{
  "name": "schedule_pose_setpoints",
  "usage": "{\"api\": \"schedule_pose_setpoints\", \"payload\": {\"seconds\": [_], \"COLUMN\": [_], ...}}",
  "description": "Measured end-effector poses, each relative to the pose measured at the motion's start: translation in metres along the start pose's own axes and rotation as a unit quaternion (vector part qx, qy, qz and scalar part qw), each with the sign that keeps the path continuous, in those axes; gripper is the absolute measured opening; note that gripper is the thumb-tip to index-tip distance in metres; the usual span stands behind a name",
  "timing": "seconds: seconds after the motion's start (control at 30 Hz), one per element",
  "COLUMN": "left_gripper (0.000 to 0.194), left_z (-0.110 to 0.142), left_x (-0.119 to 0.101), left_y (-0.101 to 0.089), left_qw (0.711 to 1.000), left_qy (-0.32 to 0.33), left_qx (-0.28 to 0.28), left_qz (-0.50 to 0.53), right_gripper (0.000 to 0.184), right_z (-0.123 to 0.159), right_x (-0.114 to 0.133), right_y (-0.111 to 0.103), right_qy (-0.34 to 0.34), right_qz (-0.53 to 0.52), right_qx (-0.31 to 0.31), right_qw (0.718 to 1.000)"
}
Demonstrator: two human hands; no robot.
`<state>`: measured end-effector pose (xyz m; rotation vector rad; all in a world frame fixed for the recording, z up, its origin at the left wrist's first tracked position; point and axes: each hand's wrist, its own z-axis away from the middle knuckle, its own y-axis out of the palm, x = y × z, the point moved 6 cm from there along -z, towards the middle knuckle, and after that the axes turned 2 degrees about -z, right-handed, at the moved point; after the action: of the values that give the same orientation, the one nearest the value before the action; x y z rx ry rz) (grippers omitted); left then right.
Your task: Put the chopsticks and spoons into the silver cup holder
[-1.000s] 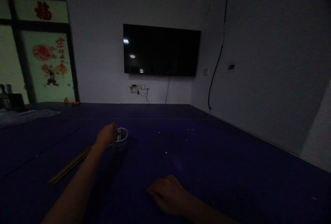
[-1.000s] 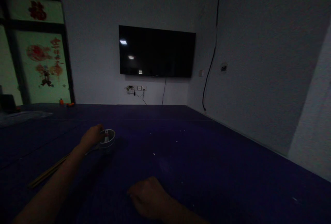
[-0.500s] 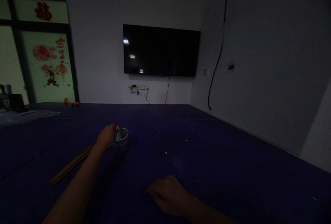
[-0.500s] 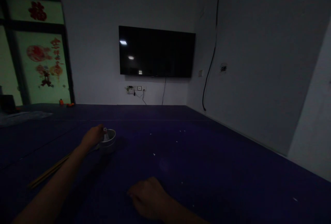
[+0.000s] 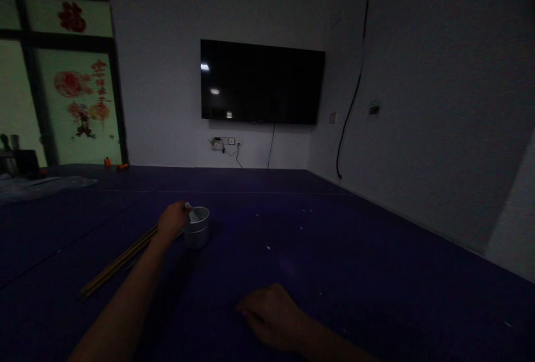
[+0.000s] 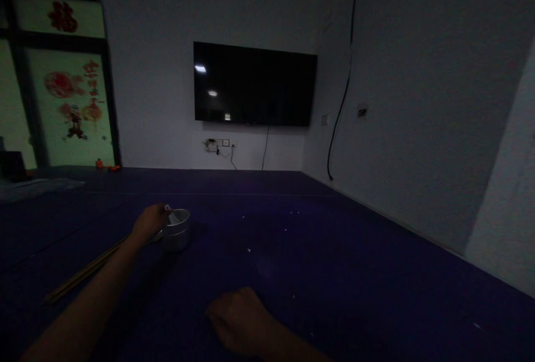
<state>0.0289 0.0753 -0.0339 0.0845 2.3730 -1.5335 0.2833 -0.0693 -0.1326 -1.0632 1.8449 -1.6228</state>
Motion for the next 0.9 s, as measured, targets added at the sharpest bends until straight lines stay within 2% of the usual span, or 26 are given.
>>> {"api": "schedule_pose_setpoints", "payload": {"seconds": [0.27, 0.5, 0.67, 0.8, 0.9], "left_gripper": [0.03, 0.03, 0.033, 0.033, 0.033], "left_z": [-0.002, -0.004, -0.002, 0.006, 0.012], "left_x": [0.0, 0.0, 0.001, 0.001, 0.01], "left_y": [-0.004, -0.021, -0.047, -0.078, -0.099], "left_qw": [0.997, 0.988, 0.978, 0.959, 0.957], "left_qy": [0.003, 0.021, 0.019, 0.021, -0.005], "left_qx": [-0.03, -0.078, -0.132, -0.192, -0.207], "left_qz": [0.077, 0.133, 0.161, 0.206, 0.201], "right_gripper": [0.03, 0.029, 0.028, 0.028, 0.028], "right_z": [0.0, -0.001, -0.001, -0.001, -0.001], "right_x": [-0.001, 0.0, 0.0, 0.002, 0.002], "right_y": [0.0, 0.0, 0.002, 0.001, -0.001], "right_qy": [0.006, 0.005, 0.008, 0.002, 0.002], "right_qz": [-0.007, -0.012, -0.007, -0.007, -0.007], "right_qx": [0.005, -0.003, -0.001, 0.003, 0.005], "right_qw": [1.0, 1.0, 1.0, 1.0, 1.0]}}
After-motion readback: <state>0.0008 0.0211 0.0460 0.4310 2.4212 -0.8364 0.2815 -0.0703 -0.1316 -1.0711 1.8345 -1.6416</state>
